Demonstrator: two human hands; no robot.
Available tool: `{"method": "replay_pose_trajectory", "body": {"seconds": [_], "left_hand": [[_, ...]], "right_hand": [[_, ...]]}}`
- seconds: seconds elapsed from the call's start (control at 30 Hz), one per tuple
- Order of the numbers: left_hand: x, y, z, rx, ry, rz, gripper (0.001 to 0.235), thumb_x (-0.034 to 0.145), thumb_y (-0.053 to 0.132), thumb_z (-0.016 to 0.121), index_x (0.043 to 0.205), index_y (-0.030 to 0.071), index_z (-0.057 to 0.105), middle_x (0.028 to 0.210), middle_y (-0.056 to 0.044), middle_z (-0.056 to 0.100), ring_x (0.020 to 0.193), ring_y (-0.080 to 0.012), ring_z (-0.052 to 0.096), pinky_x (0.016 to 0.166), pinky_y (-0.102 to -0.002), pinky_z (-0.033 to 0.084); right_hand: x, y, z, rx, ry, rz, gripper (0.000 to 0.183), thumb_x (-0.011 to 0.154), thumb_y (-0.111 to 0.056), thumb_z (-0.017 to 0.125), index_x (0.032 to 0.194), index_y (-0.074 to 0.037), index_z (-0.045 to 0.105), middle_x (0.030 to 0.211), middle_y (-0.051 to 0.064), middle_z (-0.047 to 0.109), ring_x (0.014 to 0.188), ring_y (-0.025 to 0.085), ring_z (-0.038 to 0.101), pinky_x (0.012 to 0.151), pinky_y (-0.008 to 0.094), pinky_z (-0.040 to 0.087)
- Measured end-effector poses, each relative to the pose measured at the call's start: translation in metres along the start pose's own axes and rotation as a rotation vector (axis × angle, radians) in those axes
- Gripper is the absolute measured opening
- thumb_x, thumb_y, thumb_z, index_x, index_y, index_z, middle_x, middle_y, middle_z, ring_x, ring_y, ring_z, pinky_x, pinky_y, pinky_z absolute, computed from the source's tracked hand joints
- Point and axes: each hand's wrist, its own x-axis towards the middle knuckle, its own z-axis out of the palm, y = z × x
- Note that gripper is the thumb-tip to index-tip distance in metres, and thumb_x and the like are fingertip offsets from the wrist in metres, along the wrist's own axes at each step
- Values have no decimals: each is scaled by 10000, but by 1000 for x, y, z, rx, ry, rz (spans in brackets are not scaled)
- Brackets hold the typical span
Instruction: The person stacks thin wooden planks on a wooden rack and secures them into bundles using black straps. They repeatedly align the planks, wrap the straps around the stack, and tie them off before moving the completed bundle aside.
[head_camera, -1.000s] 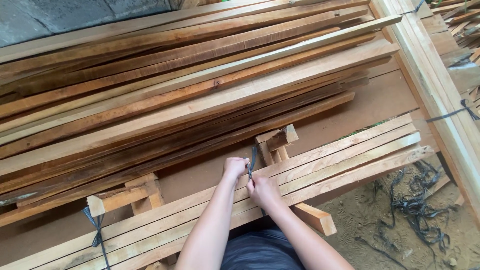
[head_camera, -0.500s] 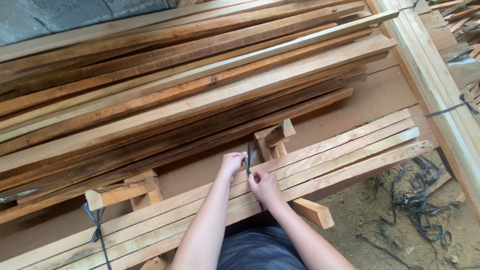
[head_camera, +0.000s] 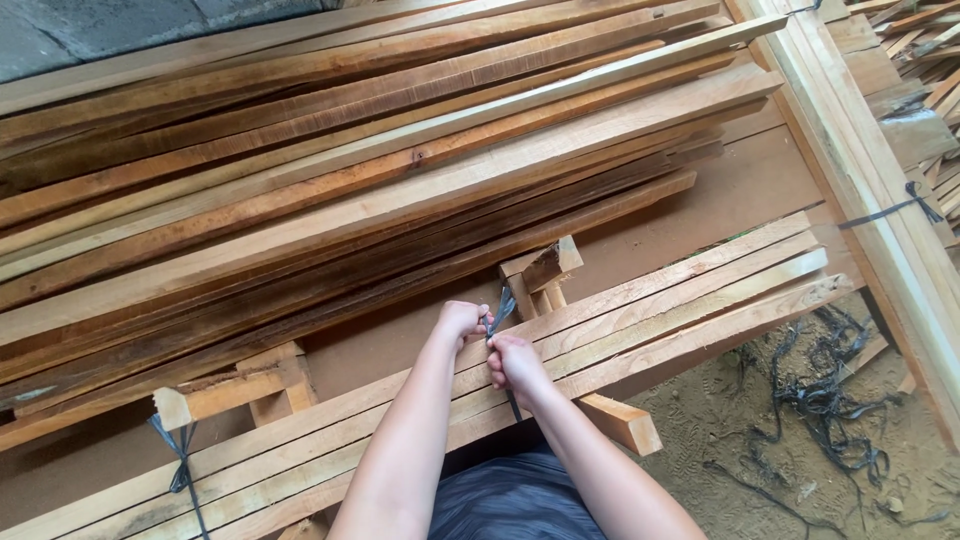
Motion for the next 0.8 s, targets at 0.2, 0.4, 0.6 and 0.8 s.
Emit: {"method": "replay_pose_trajectory", "body": {"seconds": [0.2,0.4,0.6,0.8], "left_hand": [[69,-32,22,-107,173,39,275,880,140,716,622,62,768,597,-121,710,568,-261,752,464,-295,555],[34,-25,8,-242,60,57,242,972,182,619,887,-8,743,755,-119,730,638,-219,764,563,-230,576],[20,-17,8,-207,99,53,252,969,212,626,845,31,748,695,-60,669,584,-174,744,467,-136,384],[61,-40,22,-214,223,80,153,862,163,740,794,32,779,654,-141,698,554,-256,745,440,-240,477]], "right_hand": [[29,36,-12,-278,124,-200,270,980,-232,559,762,-124,676,438,-11,465,349,96,426,343,218,291],[14,30,-8,-395,227,-324,206,957,-272,651,858,-185,809,606,41,731,586,119,652,550,250,513],[7,22,-8,-362,213,-561,219,913,-157,697,721,-96,784,993,61,779,940,213,708,826,362,568],[8,14,-7,-488,222,-365,268,942,-232,621,736,-165,778,528,76,665,577,182,681,552,322,517]]}}
